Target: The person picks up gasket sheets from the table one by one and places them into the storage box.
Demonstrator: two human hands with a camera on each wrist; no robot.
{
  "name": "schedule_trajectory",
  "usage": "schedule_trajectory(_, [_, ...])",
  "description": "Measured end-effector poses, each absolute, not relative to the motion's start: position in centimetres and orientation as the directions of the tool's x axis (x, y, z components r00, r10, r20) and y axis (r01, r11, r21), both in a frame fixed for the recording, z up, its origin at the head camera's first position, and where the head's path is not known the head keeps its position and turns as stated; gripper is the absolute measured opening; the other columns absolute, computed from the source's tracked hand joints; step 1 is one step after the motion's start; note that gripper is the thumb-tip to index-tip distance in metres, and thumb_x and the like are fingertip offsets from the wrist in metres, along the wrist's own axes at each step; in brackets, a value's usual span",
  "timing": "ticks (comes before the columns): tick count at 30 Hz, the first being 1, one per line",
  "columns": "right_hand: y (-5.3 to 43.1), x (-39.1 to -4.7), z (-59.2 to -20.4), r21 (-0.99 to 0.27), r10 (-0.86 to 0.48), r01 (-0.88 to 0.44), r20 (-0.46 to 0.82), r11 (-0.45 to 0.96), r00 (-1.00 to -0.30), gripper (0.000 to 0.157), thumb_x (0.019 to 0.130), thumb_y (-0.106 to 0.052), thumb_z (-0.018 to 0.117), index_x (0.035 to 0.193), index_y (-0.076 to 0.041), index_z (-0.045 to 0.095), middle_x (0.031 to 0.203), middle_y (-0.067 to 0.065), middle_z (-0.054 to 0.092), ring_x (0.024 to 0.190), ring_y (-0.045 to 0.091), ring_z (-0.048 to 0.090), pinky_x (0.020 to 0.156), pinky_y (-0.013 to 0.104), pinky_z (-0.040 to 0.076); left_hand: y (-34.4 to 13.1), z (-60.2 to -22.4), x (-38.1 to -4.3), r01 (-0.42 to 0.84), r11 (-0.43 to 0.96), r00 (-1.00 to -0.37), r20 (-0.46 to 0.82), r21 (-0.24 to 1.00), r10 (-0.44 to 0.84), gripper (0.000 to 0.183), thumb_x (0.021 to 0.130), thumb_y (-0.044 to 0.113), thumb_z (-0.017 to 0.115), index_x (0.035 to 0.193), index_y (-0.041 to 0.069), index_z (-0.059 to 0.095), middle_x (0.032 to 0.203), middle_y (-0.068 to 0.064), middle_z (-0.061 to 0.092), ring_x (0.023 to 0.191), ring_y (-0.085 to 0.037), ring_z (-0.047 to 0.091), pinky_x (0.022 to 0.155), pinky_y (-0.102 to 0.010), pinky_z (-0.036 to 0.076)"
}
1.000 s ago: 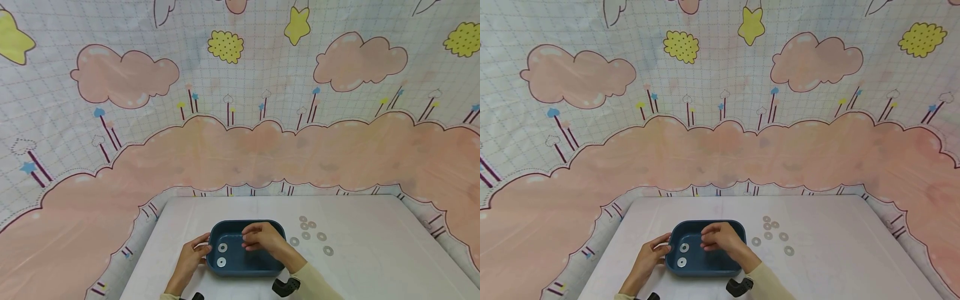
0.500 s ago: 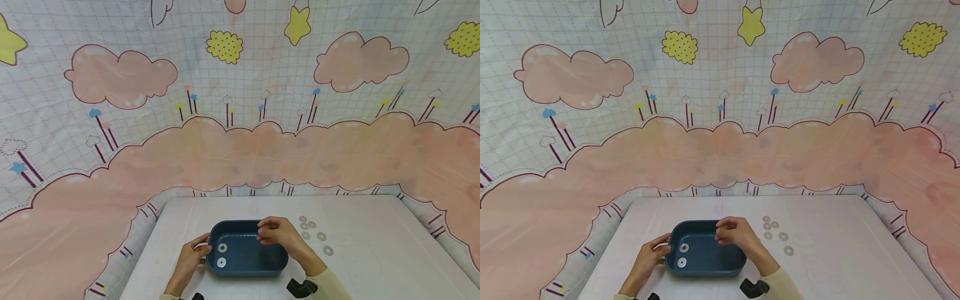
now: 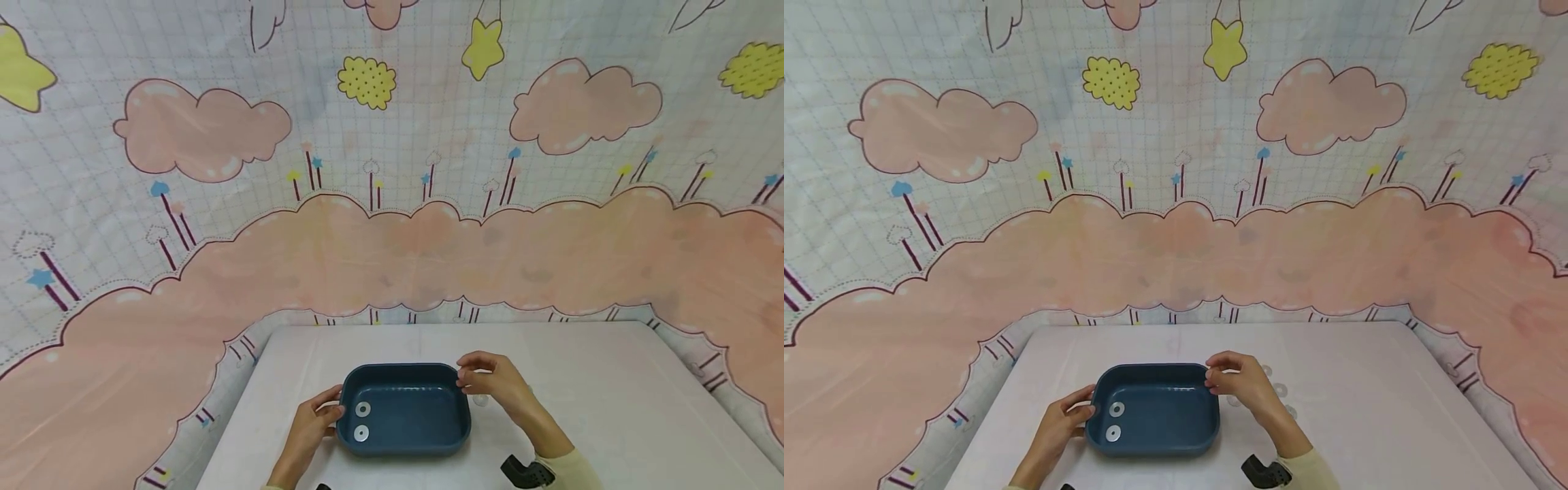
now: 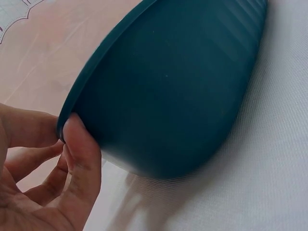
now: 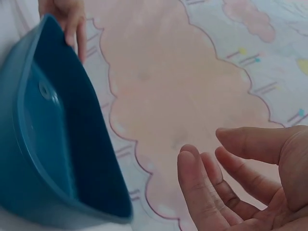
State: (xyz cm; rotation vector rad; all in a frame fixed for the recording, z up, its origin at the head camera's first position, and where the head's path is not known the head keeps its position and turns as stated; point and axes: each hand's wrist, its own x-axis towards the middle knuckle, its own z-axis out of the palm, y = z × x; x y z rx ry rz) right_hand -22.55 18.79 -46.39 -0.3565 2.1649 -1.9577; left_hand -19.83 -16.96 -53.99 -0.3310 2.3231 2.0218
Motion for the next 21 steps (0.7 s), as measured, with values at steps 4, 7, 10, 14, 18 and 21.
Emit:
schedule_trajectory(4, [19.8,-22.5,-46.4,-0.99,-0.253,-0.042,0.007,0.134,-0.968,0.032,0.091,-0.009,0.063,0.118,0.008,0.059,0.095,0.01,0.065,0.09,0.024,0.07,0.08,0.034,0.059,-17.1,-54.3,-19.7,-0.203,0.13,-0.974,-0.186,0.971,-0.129,0.048,0.09,0.004,0.063,0.138,0.003,0.055,0.124,-0.017,0.057,0.091,-0.02,0.064,0.064,-0.031,0.054])
schedule_trajectory(7, [20.6,-22.5,-46.5,-0.985,-0.21,-0.036,0.0,0.168,-0.978,0.032,0.092,-0.009,0.062,0.119,0.008,0.059,0.097,0.012,0.065,0.091,0.024,0.07,0.081,0.033,0.059,-17.2,-54.4,-19.7,-0.203,0.133,-0.974,-0.187,0.97,-0.126,0.048,0.091,0.005,0.063,0.138,0.004,0.055,0.123,-0.016,0.057,0.091,-0.02,0.064,0.064,-0.032,0.055])
schedule_trajectory(10, [21.4,-22.4,-46.6,-0.979,-0.162,-0.019,-0.014,0.205,-0.987,0.031,0.093,-0.009,0.062,0.119,0.006,0.06,0.099,0.013,0.066,0.092,0.025,0.07,0.081,0.033,0.058,-17.3,-54.5,-19.8,-0.202,0.126,-0.975,-0.187,0.971,-0.122,0.049,0.091,0.004,0.063,0.139,0.003,0.054,0.124,-0.018,0.057,0.091,-0.02,0.064,0.064,-0.032,0.054])
schedule_trajectory(14, [22.4,-22.3,-46.8,-0.97,-0.107,-0.012,-0.015,0.245,-0.994,0.031,0.092,-0.01,0.062,0.119,0.006,0.061,0.101,0.014,0.066,0.091,0.024,0.07,0.08,0.031,0.058,-17.4,-54.6,-20.0,-0.204,0.121,-0.974,-0.189,0.971,-0.124,0.049,0.091,0.003,0.063,0.139,0.002,0.053,0.124,-0.019,0.057,0.091,-0.019,0.063,0.062,-0.031,0.054])
schedule_trajectory(18, [23.4,-22.4,-46.9,-0.956,-0.072,-0.043,0.023,0.29,-0.997,0.031,0.092,-0.01,0.064,0.119,0.004,0.062,0.105,0.015,0.067,0.089,0.02,0.071,0.08,0.028,0.058,-17.3,-54.3,-20.0,-0.196,0.116,-0.975,-0.181,0.974,-0.128,0.049,0.09,0.003,0.064,0.139,0.002,0.054,0.124,-0.018,0.057,0.089,-0.018,0.063,0.061,-0.031,0.053])
schedule_trajectory(21, [24.2,-22.4,-47.0,-0.939,-0.054,-0.066,0.051,0.337,-0.997,0.03,0.091,-0.011,0.065,0.118,0.002,0.063,0.108,0.015,0.067,0.085,0.015,0.07,0.08,0.026,0.057,-17.1,-54.2,-20.1,-0.19,0.112,-0.976,-0.175,0.976,-0.127,0.049,0.09,0.003,0.064,0.138,0.002,0.055,0.123,-0.017,0.057,0.089,-0.018,0.063,0.061,-0.031,0.053])
